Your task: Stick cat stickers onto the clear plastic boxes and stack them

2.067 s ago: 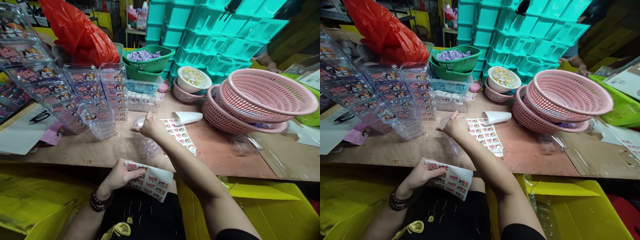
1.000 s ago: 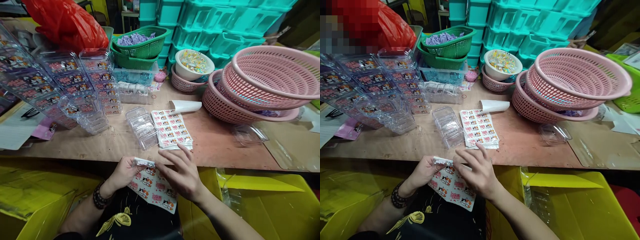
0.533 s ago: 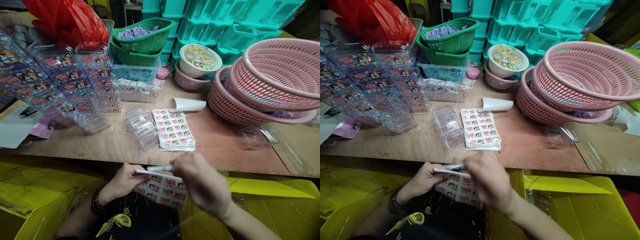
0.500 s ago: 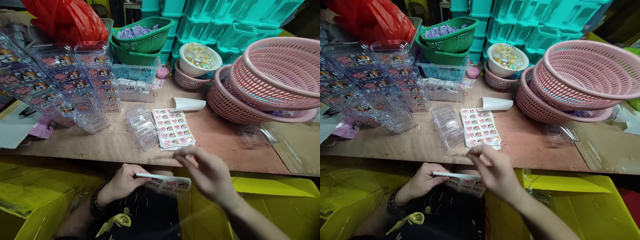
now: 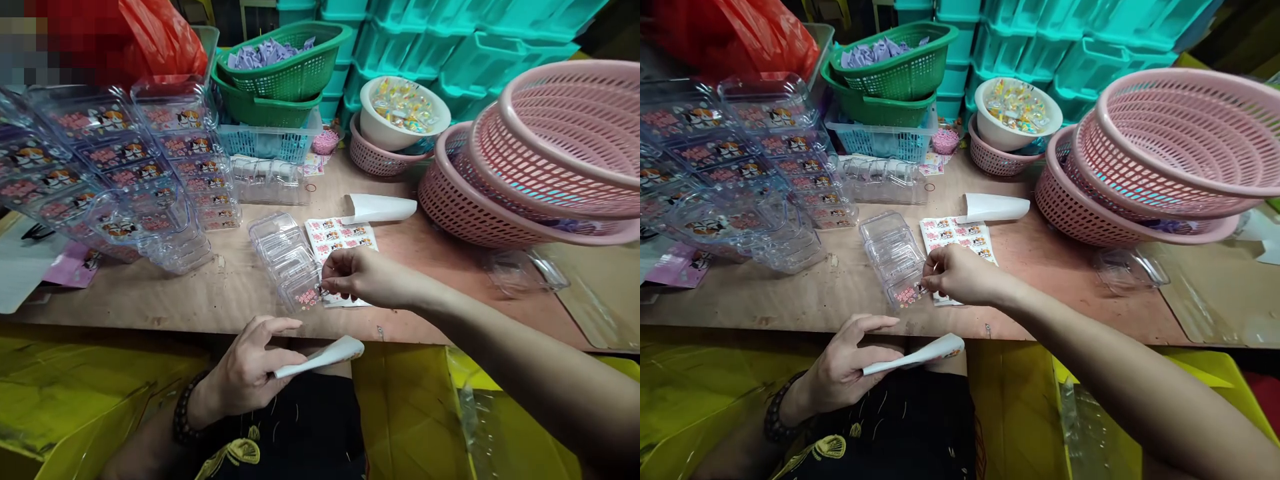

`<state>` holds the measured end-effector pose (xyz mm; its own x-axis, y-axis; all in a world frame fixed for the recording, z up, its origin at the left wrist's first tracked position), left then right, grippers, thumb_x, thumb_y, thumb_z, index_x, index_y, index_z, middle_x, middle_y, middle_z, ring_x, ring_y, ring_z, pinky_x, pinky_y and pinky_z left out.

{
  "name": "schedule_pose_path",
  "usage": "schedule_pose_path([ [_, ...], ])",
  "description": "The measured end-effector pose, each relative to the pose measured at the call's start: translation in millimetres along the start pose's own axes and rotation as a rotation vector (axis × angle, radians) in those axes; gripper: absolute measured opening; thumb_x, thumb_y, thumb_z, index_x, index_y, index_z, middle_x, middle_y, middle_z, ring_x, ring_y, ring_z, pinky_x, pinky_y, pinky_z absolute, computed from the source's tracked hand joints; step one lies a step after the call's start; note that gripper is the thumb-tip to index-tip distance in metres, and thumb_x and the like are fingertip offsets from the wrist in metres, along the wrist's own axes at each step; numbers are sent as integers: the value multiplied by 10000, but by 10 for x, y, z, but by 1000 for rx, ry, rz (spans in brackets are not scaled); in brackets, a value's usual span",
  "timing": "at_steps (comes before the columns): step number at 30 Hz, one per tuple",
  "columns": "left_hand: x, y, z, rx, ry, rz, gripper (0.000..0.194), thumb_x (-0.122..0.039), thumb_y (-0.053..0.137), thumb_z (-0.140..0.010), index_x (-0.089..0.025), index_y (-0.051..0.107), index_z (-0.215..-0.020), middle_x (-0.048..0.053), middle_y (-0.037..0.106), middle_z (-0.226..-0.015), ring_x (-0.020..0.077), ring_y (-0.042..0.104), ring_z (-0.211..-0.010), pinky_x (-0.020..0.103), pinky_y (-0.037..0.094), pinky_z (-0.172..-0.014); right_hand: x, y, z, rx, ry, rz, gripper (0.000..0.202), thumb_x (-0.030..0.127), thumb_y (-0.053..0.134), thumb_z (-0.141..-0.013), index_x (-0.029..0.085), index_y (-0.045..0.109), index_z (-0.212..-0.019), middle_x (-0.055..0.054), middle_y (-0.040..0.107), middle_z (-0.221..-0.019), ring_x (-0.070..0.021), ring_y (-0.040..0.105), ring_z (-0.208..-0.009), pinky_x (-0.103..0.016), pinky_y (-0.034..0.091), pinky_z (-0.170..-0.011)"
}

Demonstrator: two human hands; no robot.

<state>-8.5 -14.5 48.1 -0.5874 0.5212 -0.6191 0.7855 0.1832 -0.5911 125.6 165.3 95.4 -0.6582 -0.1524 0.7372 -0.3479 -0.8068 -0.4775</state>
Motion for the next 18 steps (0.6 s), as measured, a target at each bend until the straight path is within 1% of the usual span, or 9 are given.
schedule_pose_path([
  [4, 34, 10, 24, -1, -38, -67, 177, -157, 651, -877, -220, 739, -1017, 121, 643, -1250, 207, 631, -1022, 328, 549, -834, -9, -3, -25, -47, 27, 45, 95, 191, 640, -770, 188, 592, -688, 12, 609, -605, -117, 532, -558, -242, 392, -523],
  [10, 65, 13, 38, 9, -30, -73, 175, -156, 660, -873, -214, 742, -1017, 126, 623, -1294, 205, 616, -1018, 325, 534, -834, -29, 24, -31, -59, 37, 49, 86, 198, 647, -773, 185, 604, -700, 19, 596, -592, -114, 515, -546, -246, 394, -534],
  [18, 80, 24, 7, 7, -25, -80, 170, -154, 655, -880, -221, 749, -1005, 118, 577, -1381, 200, 596, -1018, 321, 520, -845, -18, 22, -42, -60, 56, 44, 90, 174, 638, -772, 185, 598, -692, 13, 615, -601, -113, 536, -547, -237, 397, -522],
])
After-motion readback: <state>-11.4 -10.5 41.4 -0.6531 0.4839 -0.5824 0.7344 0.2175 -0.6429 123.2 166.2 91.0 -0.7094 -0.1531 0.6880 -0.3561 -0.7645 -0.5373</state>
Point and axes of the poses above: each hand's wrist, its own z-axis away from the middle knuckle, its own y-axis out of the palm, x = y × z, the point moved 4 cm from there along -z, towards the middle knuckle
